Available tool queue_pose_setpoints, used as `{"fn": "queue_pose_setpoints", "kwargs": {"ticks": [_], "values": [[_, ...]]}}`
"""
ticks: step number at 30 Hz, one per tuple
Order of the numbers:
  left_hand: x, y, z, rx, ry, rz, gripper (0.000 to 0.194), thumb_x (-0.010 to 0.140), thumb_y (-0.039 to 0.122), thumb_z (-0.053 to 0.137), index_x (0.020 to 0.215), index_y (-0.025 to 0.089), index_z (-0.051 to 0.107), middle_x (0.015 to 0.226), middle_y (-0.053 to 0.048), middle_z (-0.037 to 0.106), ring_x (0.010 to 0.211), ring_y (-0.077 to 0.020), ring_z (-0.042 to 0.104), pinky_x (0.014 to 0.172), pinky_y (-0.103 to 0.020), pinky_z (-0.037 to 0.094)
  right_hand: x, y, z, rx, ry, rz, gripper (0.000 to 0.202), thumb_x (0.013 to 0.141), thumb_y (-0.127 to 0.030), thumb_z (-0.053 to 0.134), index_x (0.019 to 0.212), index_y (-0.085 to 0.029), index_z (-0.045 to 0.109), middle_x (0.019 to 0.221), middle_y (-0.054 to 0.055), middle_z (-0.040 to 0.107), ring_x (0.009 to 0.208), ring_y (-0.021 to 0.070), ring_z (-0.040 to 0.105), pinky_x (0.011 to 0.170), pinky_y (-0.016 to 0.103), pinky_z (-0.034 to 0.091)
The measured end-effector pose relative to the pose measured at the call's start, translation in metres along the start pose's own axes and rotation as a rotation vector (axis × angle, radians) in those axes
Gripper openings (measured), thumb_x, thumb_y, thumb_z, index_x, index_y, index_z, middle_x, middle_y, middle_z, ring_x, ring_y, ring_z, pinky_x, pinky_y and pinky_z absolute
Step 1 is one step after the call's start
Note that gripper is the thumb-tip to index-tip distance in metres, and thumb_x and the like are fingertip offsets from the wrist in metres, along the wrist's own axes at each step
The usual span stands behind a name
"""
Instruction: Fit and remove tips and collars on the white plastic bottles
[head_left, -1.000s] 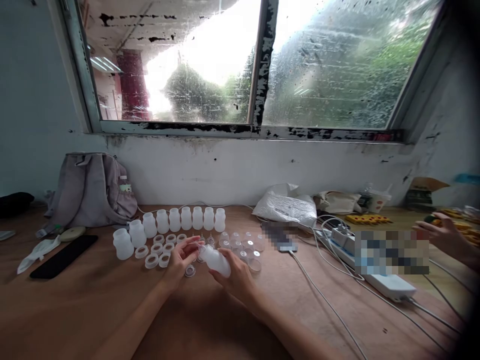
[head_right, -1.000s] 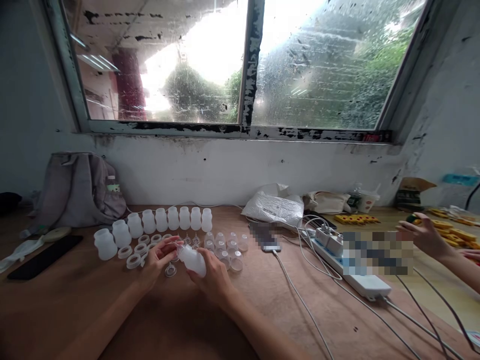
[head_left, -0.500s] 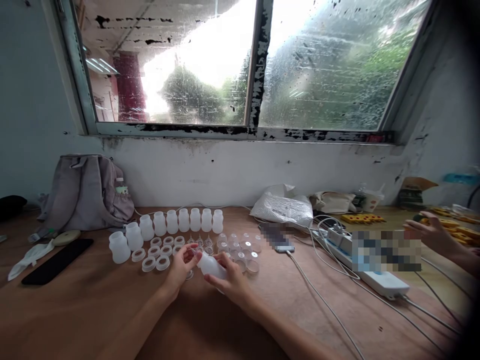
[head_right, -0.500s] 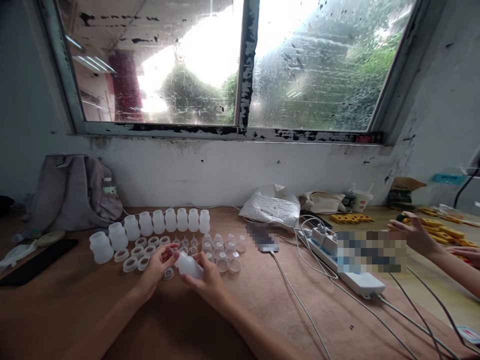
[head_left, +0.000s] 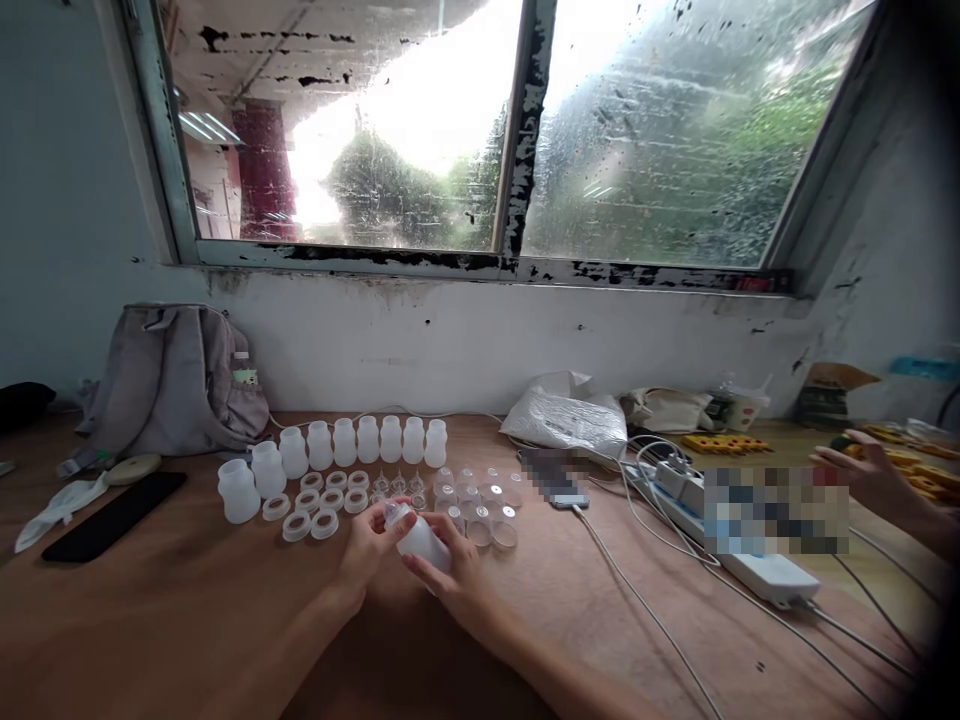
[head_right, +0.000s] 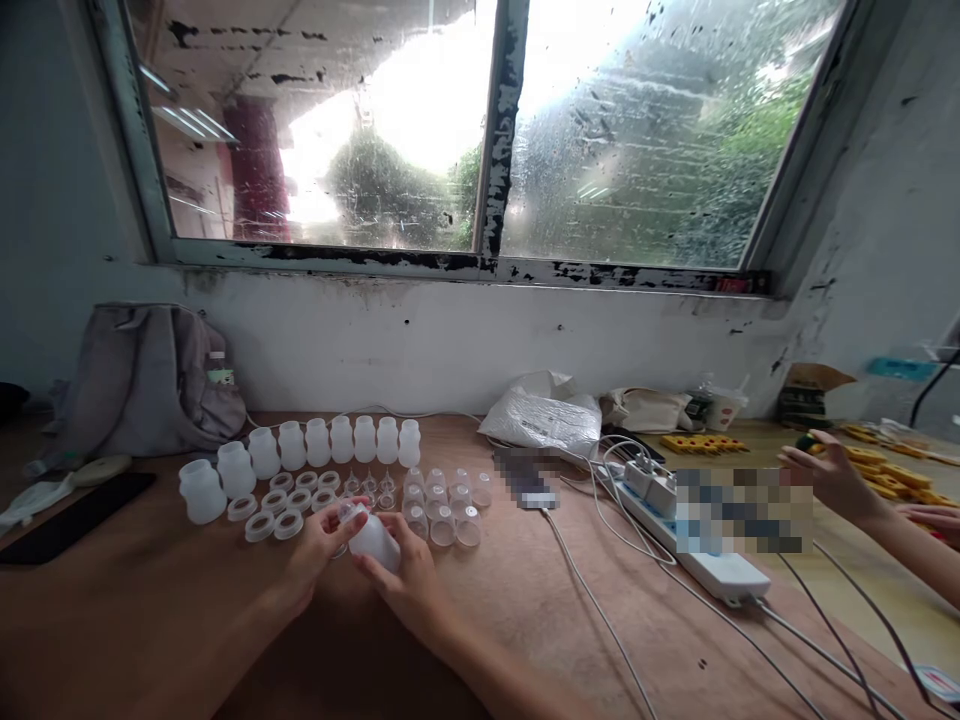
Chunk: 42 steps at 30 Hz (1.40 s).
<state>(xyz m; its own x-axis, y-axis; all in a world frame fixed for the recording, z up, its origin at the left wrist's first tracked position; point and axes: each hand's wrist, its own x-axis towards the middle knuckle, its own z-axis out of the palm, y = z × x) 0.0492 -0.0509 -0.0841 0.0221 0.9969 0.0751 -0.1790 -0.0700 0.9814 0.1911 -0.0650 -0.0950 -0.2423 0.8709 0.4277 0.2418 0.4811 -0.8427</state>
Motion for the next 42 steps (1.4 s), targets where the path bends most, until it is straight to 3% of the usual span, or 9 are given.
{"fn": "queue_pose_setpoints", "kwargs": {"ticks": [7,13,16,23,26,30,32,37,42], "values": [[0.001,-0.004,0.006,-0.045,0.058,-0.006,0.037,0.059,0.038,0.067,0.085,0.013,0.062,0.07,-0.003,0.063,0.063,-0.014,0.058,0.057,-0.021,0.044,-0.003,0.002,0.002,0.276,-0.106,0.207,0.024,0.076,-0.039,0.05,0.091,-0.02,0.045,0.081,0.002,0.057,0.074,0.0159,0.055,0.059,0.024,0.043],[-0.005,-0.013,0.018,-0.293,0.058,-0.106,0.046,0.063,0.041,0.065,0.1,0.018,0.052,0.094,-0.009,0.062,0.075,-0.0186,0.061,0.065,-0.028,0.049,-0.006,0.009,0.009,0.06,0.016,0.064,0.038,0.066,-0.027,0.061,0.095,-0.022,0.039,0.088,0.002,0.054,0.079,0.0166,0.053,0.066,0.027,0.043],[-0.005,-0.018,0.02,-0.316,0.108,-0.148,0.037,0.064,0.041,0.063,0.09,0.015,0.055,0.091,-0.01,0.063,0.074,-0.0194,0.061,0.063,-0.029,0.049,-0.006,0.008,0.011,0.134,-0.048,0.078,0.042,0.061,-0.022,0.063,0.093,-0.022,0.037,0.09,0.001,0.053,0.08,0.0162,0.053,0.066,0.026,0.043],[-0.008,-0.018,0.02,-0.248,0.164,-0.128,0.022,0.063,0.034,0.06,0.07,0.014,0.055,0.072,-0.004,0.064,0.061,-0.0177,0.061,0.055,-0.027,0.049,-0.005,0.004,0.013,0.628,-0.225,0.562,0.04,0.059,-0.027,0.063,0.086,-0.021,0.034,0.072,-0.002,0.052,0.054,0.0106,0.052,0.046,0.022,0.041],[-0.009,-0.02,0.02,-0.244,0.149,-0.102,0.017,0.065,0.031,0.056,0.065,0.014,0.053,0.066,-0.003,0.061,0.058,-0.0162,0.059,0.055,-0.027,0.048,-0.006,0.006,0.014,0.79,-0.321,0.589,0.043,0.059,-0.032,0.063,0.087,-0.021,0.033,0.066,-0.004,0.051,0.043,0.0086,0.048,0.038,0.021,0.037],[-0.009,-0.021,0.017,-0.285,0.063,-0.053,0.014,0.066,0.028,0.053,0.061,0.015,0.051,0.068,-0.001,0.059,0.057,-0.0152,0.058,0.055,-0.027,0.047,-0.007,0.008,0.015,0.832,-0.432,0.567,0.045,0.061,-0.037,0.061,0.091,-0.02,0.032,0.059,-0.004,0.05,0.038,0.0096,0.047,0.035,0.02,0.034],[-0.007,-0.02,0.015,-0.286,0.001,-0.033,0.017,0.067,0.031,0.054,0.063,0.015,0.051,0.071,-0.002,0.059,0.059,-0.0157,0.058,0.055,-0.027,0.046,-0.008,0.007,0.016,0.807,-0.389,0.543,0.044,0.063,-0.037,0.061,0.091,-0.02,0.032,0.063,-0.003,0.051,0.043,0.0107,0.049,0.038,0.021,0.036],[-0.002,-0.02,0.013,-0.338,-0.067,-0.029,0.037,0.069,0.044,0.056,0.092,0.015,0.051,0.084,-0.005,0.059,0.076,-0.0174,0.057,0.066,-0.027,0.045,-0.007,0.011,0.017,0.654,-0.097,0.448,0.034,0.071,-0.047,0.054,0.076,-0.02,0.034,0.066,-0.003,0.047,0.053,0.0086,0.047,0.048,0.021,0.038],[-0.002,-0.021,0.015,-0.277,-0.138,-0.051,0.034,0.07,0.043,0.056,0.088,0.015,0.053,0.084,-0.005,0.06,0.079,-0.0176,0.056,0.069,-0.025,0.042,0.005,0.025,0.001,0.341,-0.065,0.256,0.031,0.08,-0.047,0.038,0.068,-0.019,0.039,0.062,-0.002,0.045,0.054,0.0098,0.042,0.048,0.021,0.034]]}}
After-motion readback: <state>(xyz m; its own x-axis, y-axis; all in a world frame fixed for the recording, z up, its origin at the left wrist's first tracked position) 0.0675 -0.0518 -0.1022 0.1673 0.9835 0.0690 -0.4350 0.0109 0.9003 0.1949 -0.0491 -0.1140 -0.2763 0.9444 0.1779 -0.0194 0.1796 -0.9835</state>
